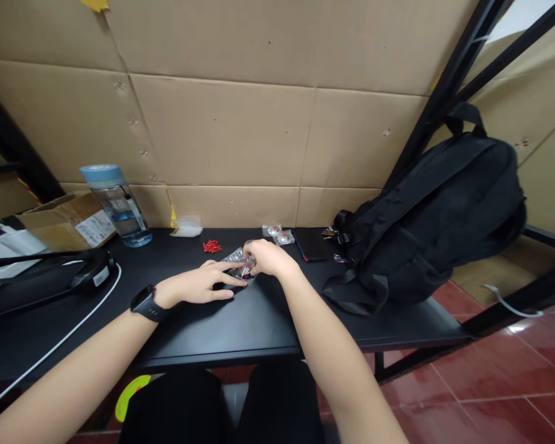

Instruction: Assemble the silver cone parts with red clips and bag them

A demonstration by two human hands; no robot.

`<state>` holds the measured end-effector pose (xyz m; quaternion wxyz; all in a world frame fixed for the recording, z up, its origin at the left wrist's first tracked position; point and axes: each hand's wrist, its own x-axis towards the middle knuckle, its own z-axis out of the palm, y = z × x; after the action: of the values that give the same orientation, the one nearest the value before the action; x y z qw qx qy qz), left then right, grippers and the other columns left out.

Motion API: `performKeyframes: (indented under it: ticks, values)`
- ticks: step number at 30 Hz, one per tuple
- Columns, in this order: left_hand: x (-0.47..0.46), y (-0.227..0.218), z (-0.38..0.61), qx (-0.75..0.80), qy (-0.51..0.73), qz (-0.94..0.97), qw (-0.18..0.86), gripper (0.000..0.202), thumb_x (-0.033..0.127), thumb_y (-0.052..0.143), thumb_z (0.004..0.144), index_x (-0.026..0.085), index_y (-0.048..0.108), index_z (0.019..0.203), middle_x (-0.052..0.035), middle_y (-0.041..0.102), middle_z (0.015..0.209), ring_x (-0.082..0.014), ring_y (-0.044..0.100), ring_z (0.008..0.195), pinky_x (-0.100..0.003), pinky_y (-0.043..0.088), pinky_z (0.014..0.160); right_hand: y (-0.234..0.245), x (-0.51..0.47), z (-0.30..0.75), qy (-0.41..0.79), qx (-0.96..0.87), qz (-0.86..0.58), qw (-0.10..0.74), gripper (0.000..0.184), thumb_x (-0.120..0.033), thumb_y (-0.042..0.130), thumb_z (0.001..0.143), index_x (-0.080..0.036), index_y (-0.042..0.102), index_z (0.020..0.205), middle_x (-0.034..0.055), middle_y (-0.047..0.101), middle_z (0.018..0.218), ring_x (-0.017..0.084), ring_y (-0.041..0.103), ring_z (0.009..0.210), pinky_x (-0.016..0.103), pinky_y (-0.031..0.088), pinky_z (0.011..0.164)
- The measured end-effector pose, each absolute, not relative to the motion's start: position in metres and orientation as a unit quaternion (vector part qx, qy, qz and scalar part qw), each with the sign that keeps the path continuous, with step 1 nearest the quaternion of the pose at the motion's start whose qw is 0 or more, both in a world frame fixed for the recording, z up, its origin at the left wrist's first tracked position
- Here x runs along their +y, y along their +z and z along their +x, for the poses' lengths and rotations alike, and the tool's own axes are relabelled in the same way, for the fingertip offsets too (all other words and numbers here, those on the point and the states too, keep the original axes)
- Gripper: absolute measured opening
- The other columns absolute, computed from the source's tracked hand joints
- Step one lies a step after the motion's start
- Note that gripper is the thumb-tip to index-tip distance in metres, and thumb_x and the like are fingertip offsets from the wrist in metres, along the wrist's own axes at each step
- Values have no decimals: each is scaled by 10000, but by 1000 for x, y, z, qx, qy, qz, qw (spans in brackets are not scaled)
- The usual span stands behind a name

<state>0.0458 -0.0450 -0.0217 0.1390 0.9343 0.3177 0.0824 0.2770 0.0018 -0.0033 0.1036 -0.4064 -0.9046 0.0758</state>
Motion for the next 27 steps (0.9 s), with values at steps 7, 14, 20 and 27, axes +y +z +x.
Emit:
performKeyframes:
  ticks: [7,14,20,27]
  values:
    - [-47,-19,43,342,75,927,134,397,365,665,892,444,674,1282,-2,357,1633,-352,366,1473,-572,308,1171,-14,0,259,7,-884,-444,147,346,-263,835,776,-238,656,1071,52,646,1095,215,631,1006,263,437,738]
    - [-35,-18,36,339,126,927,103,294,184,539,908,328,779,998,-20,636,1370,-264,549,1306,-445,395,1118,-22,2,248,18,-870,-469,153,324,-337,734,854,-220,630,1138,103,635,1149,261,617,1037,311,484,770]
    - [-25,-22,30,410,194,890,44,259,178,631,796,252,655,1044,-38,683,1098,-242,615,1104,-365,454,938,-14,16,275,185,-896,-327,237,138,-160,516,980,-167,636,1048,20,636,888,136,588,809,245,438,775]
    - [-24,-30,40,456,211,864,25,126,337,617,874,248,706,884,-45,684,1071,-255,608,1087,-424,411,985,-15,19,281,168,-915,-314,191,91,-129,768,800,-163,687,821,10,594,874,133,553,792,237,414,752]
